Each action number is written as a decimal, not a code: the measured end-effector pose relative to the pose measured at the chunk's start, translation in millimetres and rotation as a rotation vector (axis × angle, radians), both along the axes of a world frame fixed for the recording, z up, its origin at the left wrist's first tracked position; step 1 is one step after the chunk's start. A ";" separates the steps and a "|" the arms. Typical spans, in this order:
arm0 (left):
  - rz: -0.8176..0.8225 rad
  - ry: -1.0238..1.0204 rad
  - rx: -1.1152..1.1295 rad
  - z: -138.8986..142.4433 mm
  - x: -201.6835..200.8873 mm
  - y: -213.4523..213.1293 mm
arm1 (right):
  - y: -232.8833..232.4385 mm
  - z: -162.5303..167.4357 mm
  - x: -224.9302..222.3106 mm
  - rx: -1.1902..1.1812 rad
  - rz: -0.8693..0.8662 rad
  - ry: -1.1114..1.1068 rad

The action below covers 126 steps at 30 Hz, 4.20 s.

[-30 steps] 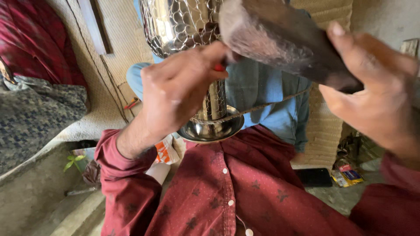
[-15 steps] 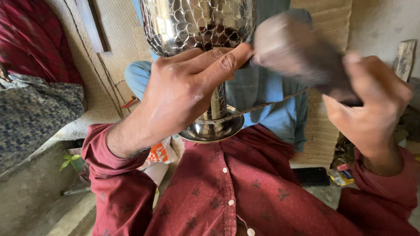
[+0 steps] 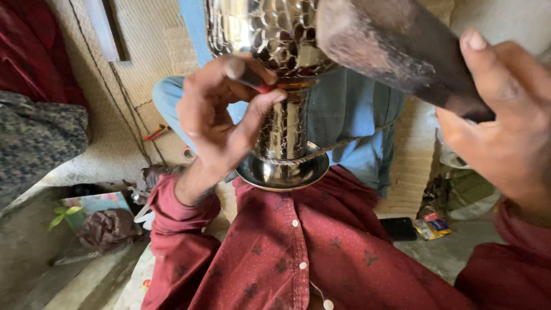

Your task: The person sits on the floor with a brass vessel on their lap, holds a punch against the vessel's base, and repeatedly strikes the punch with a wooden mallet to work the metal. At the end they untie and pull a cord from around the vessel's base.

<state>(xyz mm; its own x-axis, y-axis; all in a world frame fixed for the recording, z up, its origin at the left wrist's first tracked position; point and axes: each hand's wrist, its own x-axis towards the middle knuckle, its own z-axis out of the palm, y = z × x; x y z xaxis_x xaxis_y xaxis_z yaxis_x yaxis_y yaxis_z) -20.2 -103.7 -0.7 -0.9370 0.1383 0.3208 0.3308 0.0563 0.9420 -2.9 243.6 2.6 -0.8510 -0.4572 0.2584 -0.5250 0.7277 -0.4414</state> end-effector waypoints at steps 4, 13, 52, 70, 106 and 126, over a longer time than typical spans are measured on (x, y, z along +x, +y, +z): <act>-0.006 0.043 -0.040 -17.7 3.3 -3.8 | 3.4 28.0 -17.5 0.057 0.021 -0.118; -0.008 0.140 -0.147 -7.7 -6.1 -0.2 | 29.7 -9.8 -36.9 -0.503 -0.341 -1.178; 0.004 0.050 -0.039 -2.8 -6.7 -3.2 | 29.1 46.4 -31.0 0.215 -0.009 -0.371; 0.546 -0.449 0.130 -109.5 119.3 -75.9 | -21.7 -178.2 109.3 -0.030 -0.703 -0.213; 0.195 -0.165 -0.111 -101.1 104.0 -75.5 | -68.7 -46.1 -51.2 -0.461 -0.178 0.230; 0.356 -0.223 -0.235 -109.3 45.9 -161.3 | -137.7 -29.8 73.8 -0.068 0.118 0.522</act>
<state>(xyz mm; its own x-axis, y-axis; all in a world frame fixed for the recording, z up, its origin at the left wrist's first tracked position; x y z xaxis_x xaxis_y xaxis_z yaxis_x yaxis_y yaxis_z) 25.7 -265.0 -110.0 -0.9818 -0.1586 0.1047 0.0434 0.3492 0.9361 70.9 105.9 -27.2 -0.5453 -0.5098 0.6654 -0.7639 0.6291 -0.1440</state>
